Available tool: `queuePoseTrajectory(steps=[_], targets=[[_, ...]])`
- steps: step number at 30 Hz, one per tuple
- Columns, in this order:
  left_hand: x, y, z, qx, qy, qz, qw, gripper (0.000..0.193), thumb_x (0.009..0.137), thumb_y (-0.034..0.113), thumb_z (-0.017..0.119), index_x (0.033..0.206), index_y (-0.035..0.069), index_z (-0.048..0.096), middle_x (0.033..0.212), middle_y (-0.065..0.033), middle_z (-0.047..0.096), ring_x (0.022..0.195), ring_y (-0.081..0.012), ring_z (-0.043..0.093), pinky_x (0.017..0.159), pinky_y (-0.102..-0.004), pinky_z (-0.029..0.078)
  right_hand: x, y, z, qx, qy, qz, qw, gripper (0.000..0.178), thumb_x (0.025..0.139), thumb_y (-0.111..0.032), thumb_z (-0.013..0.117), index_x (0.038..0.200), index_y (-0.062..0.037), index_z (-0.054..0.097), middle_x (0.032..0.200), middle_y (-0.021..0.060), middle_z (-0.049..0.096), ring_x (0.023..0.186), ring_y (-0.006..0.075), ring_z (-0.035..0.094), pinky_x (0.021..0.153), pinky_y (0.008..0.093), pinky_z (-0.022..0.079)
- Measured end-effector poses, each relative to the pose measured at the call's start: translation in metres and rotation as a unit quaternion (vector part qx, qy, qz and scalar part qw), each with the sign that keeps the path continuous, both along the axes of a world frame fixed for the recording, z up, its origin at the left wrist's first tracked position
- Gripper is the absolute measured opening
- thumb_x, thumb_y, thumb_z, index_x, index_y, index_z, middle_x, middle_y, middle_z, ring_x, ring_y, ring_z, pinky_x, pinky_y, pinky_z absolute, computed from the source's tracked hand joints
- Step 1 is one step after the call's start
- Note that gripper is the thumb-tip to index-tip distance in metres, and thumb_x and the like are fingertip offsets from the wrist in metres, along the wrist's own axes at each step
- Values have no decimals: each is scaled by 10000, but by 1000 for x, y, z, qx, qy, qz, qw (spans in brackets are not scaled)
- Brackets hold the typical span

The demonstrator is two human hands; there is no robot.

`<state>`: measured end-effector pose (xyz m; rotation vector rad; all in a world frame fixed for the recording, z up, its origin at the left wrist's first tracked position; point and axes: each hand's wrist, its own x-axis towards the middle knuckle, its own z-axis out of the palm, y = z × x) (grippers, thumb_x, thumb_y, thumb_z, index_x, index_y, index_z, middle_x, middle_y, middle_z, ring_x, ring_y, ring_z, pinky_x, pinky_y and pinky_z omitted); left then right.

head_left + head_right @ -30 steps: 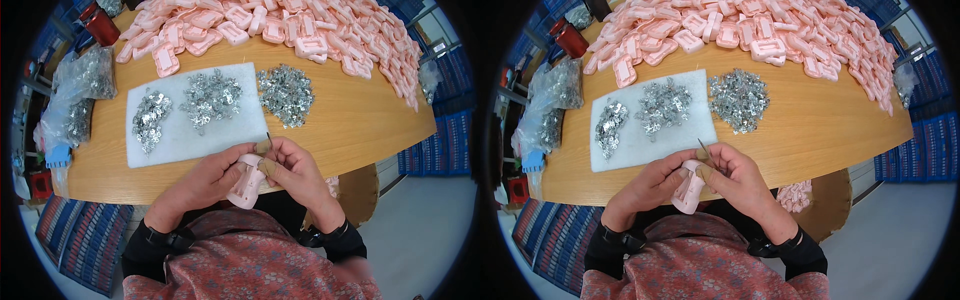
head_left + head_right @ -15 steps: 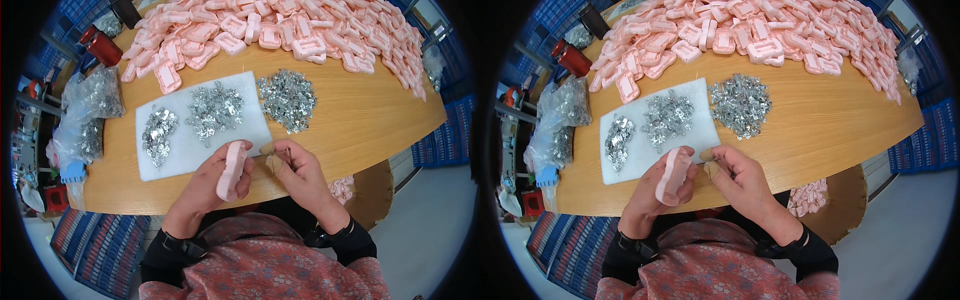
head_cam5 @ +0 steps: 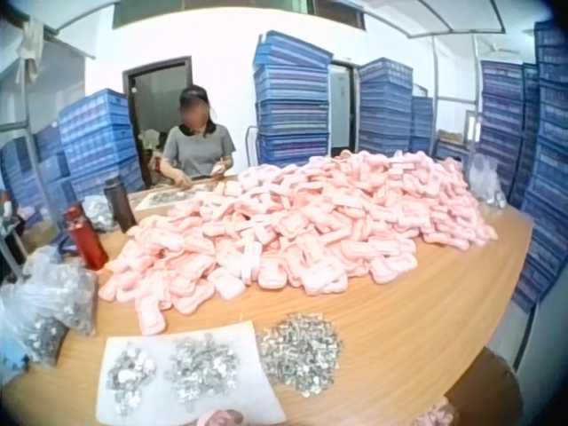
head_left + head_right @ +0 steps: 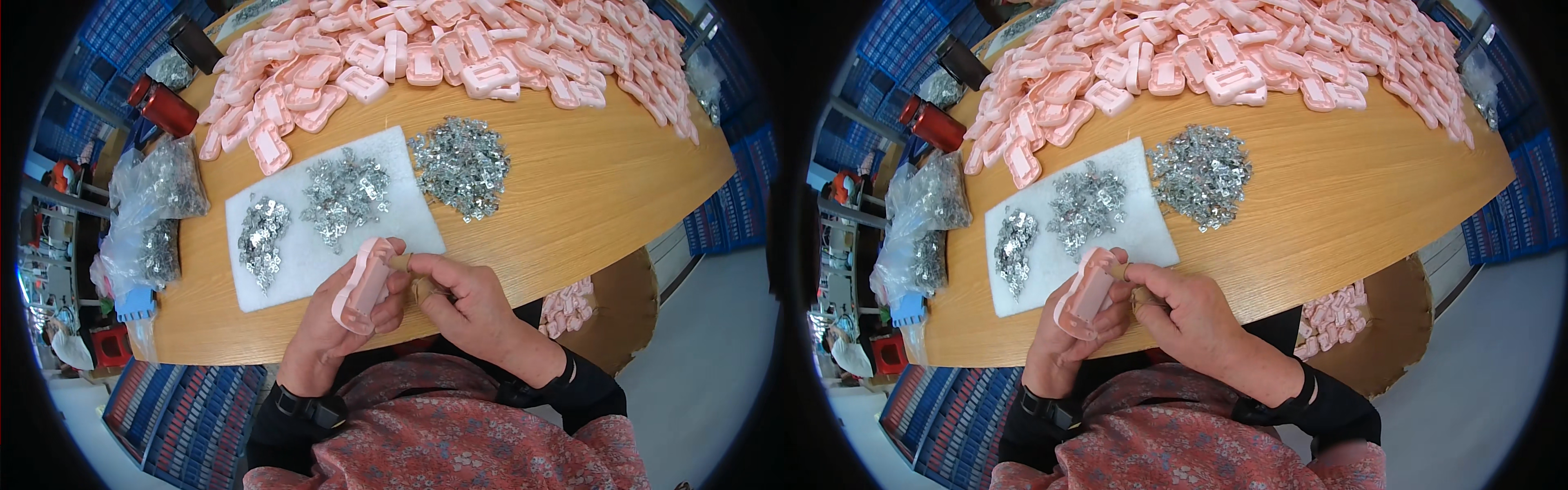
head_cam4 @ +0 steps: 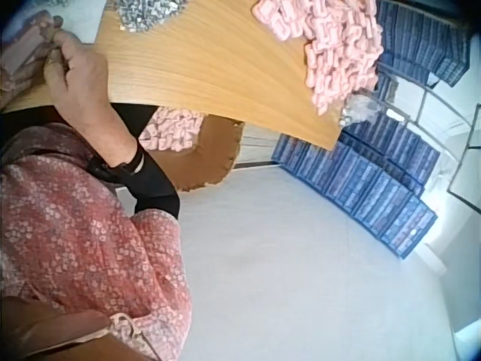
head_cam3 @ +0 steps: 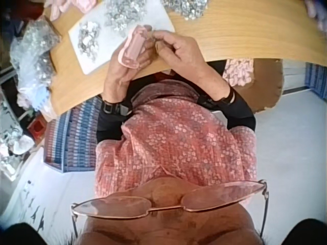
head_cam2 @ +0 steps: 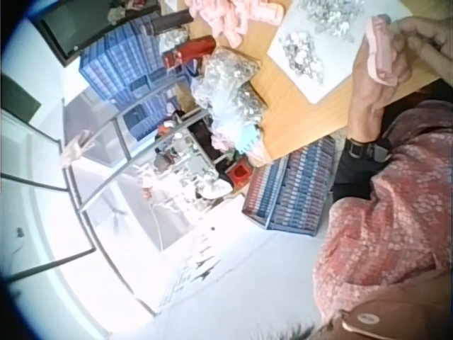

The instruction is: The person sits at a table and repeatedly inserts small metal pins into pink plastic housings using a small metal tool. They pick up a housing, position a pin, and use the tool to push it into place, then place the assembled unit aside.

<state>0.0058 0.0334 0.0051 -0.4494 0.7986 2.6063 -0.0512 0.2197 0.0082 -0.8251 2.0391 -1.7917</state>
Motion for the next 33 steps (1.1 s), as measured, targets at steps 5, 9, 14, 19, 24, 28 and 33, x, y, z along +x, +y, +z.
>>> queuePoseTrajectory(steps=[5,9,14,19,24,28,33], targets=[[0,1,0,-13,9,-9,1000,391,1033,325,466,1355,104,495,926,-46,581,587,-101,450,528,-249,329,2,0,-9,-29,24,-9,999,354,861,-19,598,1212,-33,637,826,111,687,665,262,647,627,309,506],[3,4,-3,-108,33,11,993,422,1027,301,506,1394,96,467,963,-40,584,631,-110,498,556,-257,374,2,2,0,64,148,20,987,402,809,-32,639,1211,-40,645,763,92,649,647,282,626,598,338,501],[1,9,-12,-175,45,53,982,424,1041,248,480,1431,92,426,1030,-18,568,740,-111,535,626,-268,439,7,0,-3,86,314,15,945,423,764,-56,697,1184,-46,654,703,97,608,609,285,598,574,363,493],[2,21,-13,-261,76,98,957,391,1057,254,466,1405,86,408,1077,-64,560,859,-133,557,717,-270,484,11,8,9,63,116,-29,991,359,797,-123,761,1132,-50,652,629,28,528,532,134,514,506,296,424],[7,19,-8,-286,139,41,947,379,1046,167,458,1399,77,355,1156,-79,580,1004,-142,585,855,-315,500,3,31,-1,21,-16,-52,998,223,847,-44,708,1061,-20,648,635,-66,429,578,15,388,520,210,335],[18,3,6,-351,231,-2,908,404,1048,163,480,1414,46,357,1197,-82,587,1091,-136,560,943,-317,465,-7,40,3,5,-117,-47,992,200,833,-42,706,1022,-17,645,629,-65,429,584,17,378,528,210,327],[14,-37,21,-302,245,-196,900,443,1054,251,492,1430,31,410,1204,-64,584,1086,-110,542,965,-286,445,-3,16,30,150,-55,135,978,182,793,-90,740,940,-45,643,601,-26,438,554,59,401,519,245,359]])
